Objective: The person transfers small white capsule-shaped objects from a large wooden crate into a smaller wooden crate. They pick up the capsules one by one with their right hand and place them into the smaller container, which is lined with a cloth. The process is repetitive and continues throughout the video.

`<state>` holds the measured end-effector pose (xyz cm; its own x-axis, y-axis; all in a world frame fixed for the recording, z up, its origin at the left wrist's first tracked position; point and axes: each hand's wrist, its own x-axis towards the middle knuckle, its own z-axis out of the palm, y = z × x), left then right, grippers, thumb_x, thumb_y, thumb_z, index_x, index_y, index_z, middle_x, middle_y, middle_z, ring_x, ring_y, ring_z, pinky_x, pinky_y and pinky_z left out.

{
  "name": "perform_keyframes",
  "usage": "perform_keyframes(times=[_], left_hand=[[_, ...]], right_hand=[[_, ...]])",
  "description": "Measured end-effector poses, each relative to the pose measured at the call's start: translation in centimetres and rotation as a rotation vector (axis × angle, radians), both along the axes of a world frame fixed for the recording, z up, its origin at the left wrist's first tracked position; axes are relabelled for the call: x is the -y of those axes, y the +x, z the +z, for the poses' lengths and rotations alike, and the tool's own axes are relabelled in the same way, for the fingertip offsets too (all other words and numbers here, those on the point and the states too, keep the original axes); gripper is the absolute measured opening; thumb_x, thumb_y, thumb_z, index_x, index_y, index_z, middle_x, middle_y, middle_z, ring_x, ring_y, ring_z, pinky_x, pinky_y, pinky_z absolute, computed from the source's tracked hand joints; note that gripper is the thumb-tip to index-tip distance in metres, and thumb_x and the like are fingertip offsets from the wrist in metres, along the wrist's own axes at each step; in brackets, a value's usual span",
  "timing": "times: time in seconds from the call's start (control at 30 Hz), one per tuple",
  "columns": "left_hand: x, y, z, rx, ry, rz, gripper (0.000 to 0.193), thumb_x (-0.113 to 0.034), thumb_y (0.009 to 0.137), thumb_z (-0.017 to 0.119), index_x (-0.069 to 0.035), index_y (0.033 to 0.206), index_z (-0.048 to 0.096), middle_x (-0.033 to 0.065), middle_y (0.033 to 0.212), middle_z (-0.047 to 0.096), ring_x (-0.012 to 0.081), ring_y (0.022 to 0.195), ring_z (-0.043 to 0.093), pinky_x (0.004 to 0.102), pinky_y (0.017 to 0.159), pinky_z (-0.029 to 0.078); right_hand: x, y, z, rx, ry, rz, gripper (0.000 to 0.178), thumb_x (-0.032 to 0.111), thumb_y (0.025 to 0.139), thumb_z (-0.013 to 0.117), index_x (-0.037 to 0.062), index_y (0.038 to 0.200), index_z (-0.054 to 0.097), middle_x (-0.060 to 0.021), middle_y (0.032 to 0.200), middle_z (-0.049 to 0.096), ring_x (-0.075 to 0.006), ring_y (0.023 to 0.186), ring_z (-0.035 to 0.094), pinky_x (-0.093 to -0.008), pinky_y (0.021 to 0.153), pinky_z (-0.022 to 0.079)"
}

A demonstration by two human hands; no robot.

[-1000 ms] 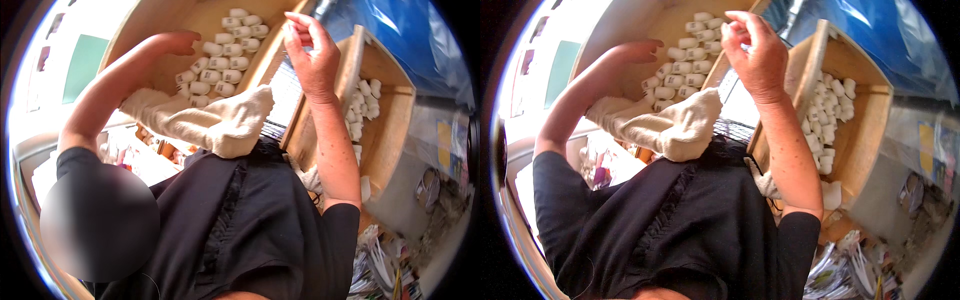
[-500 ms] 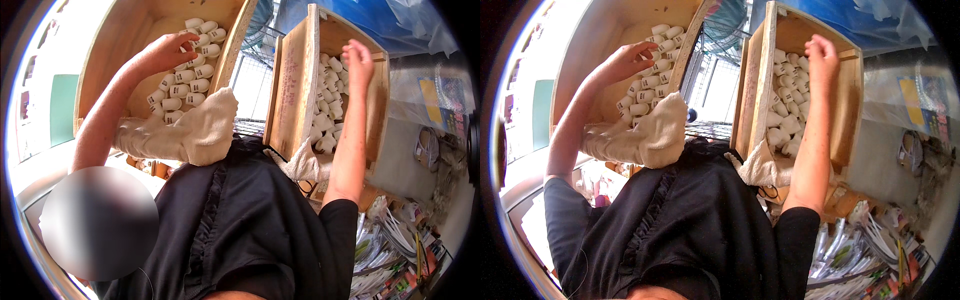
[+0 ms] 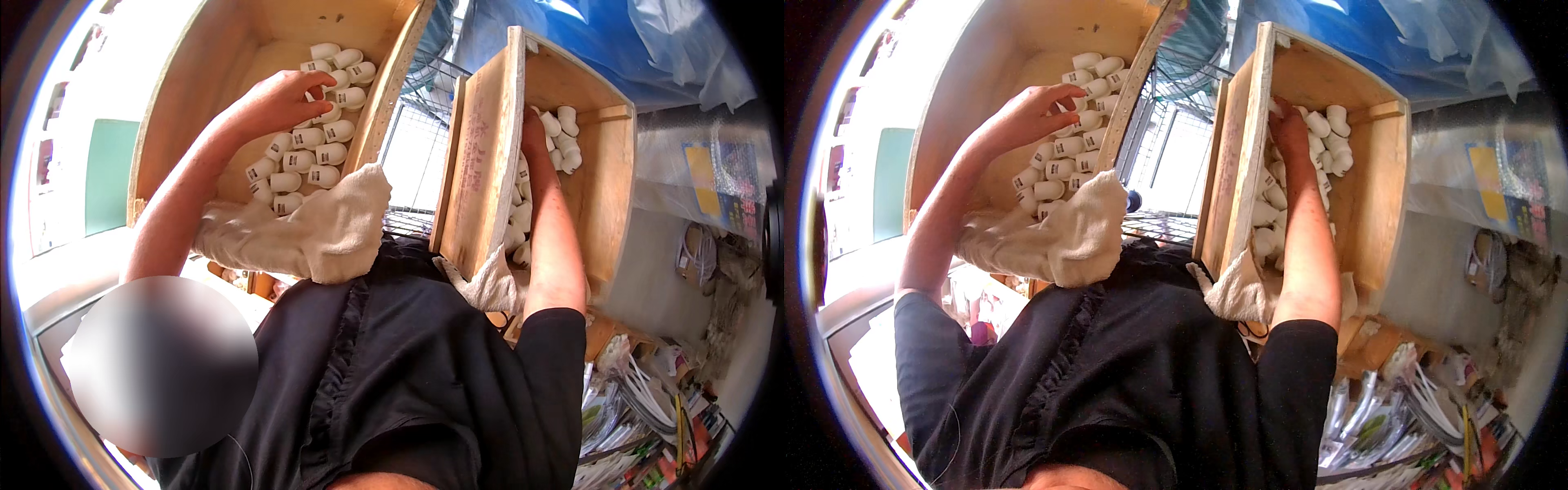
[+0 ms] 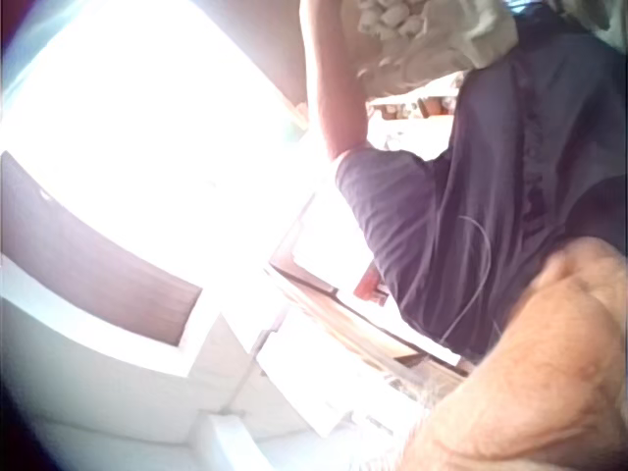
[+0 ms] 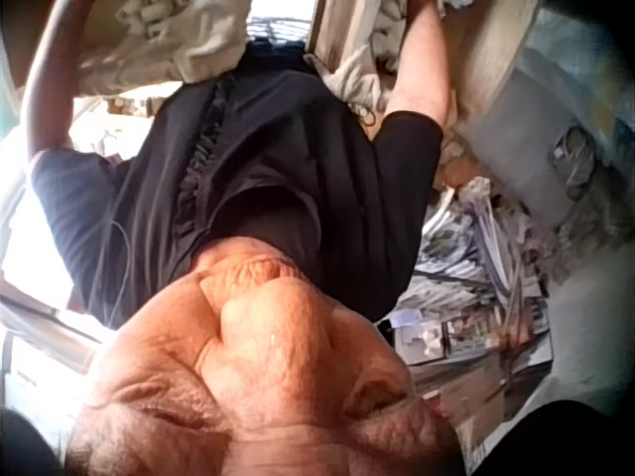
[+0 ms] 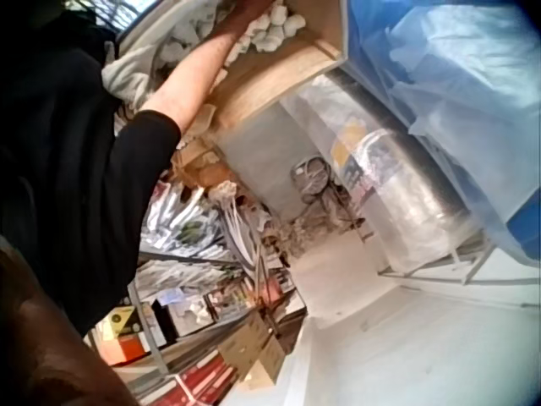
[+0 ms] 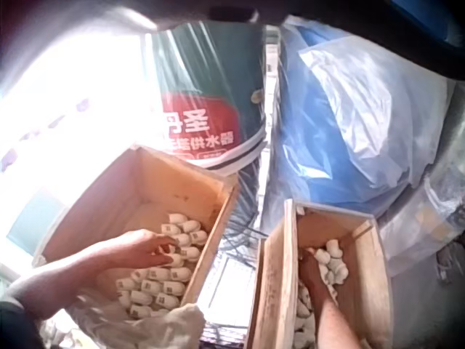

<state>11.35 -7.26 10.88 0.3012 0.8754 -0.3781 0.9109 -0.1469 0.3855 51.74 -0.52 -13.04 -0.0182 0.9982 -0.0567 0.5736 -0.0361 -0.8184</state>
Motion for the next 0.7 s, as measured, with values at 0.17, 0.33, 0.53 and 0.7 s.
perform_keyframes(times=[0.17, 0.33, 0.53, 0.7], left_hand=[[-0.5, -0.4, -0.4, 0.018, 0.060, -0.001, 0.038, -0.023, 0.085, 0.062, -0.006, 0.119, 0.055, 0.0119, 0.098, 0.066, 0.0229, 0.083, 0.064, 0.0340, 0.073, 0.051], [-0.8, -0.1, 0.2, 0.018, 0.140, -0.054, 0.037, -0.024, 0.086, 0.061, -0.005, 0.117, 0.055, 0.0121, 0.097, 0.067, 0.0249, 0.081, 0.064, 0.0346, 0.072, 0.051], [-1.3, 0.0, -0.1, 0.038, 0.161, -0.058, 0.038, -0.026, 0.084, 0.062, -0.005, 0.116, 0.058, 0.0113, 0.094, 0.067, 0.0234, 0.076, 0.064, 0.0338, 0.068, 0.050], [-0.3, -0.4, -0.4, 0.053, 0.167, -0.001, 0.039, -0.027, 0.083, 0.062, -0.005, 0.115, 0.058, 0.0098, 0.091, 0.067, 0.0228, 0.076, 0.064, 0.0345, 0.069, 0.050]], right_hand=[[-1.1, -0.3, -2.0, 0.089, 0.040, -0.041, 0.045, 0.018, 0.077, 0.061, 0.0037, 0.119, 0.056, -0.0268, 0.112, 0.056, -0.0404, 0.102, 0.054, -0.0429, 0.087, 0.044], [-2.8, 3.1, -5.1, -0.506, -0.162, -0.155, 0.034, 0.019, 0.094, 0.037, -0.0054, 0.107, 0.057, -0.0147, 0.096, 0.063, -0.0195, 0.080, 0.061, -0.0329, 0.070, 0.050], [-2.6, 5.5, -7.1, -0.590, -0.142, -0.141, 0.035, 0.020, 0.096, 0.037, -0.0036, 0.119, 0.049, -0.0135, 0.105, 0.059, -0.0195, 0.088, 0.057, -0.0310, 0.076, 0.049], [-0.8, 1.7, 0.2, -0.234, -0.059, -0.034, 0.033, 0.018, 0.090, 0.045, -0.0032, 0.114, 0.054, -0.0154, 0.103, 0.061, -0.0214, 0.091, 0.058, -0.0305, 0.080, 0.045]])
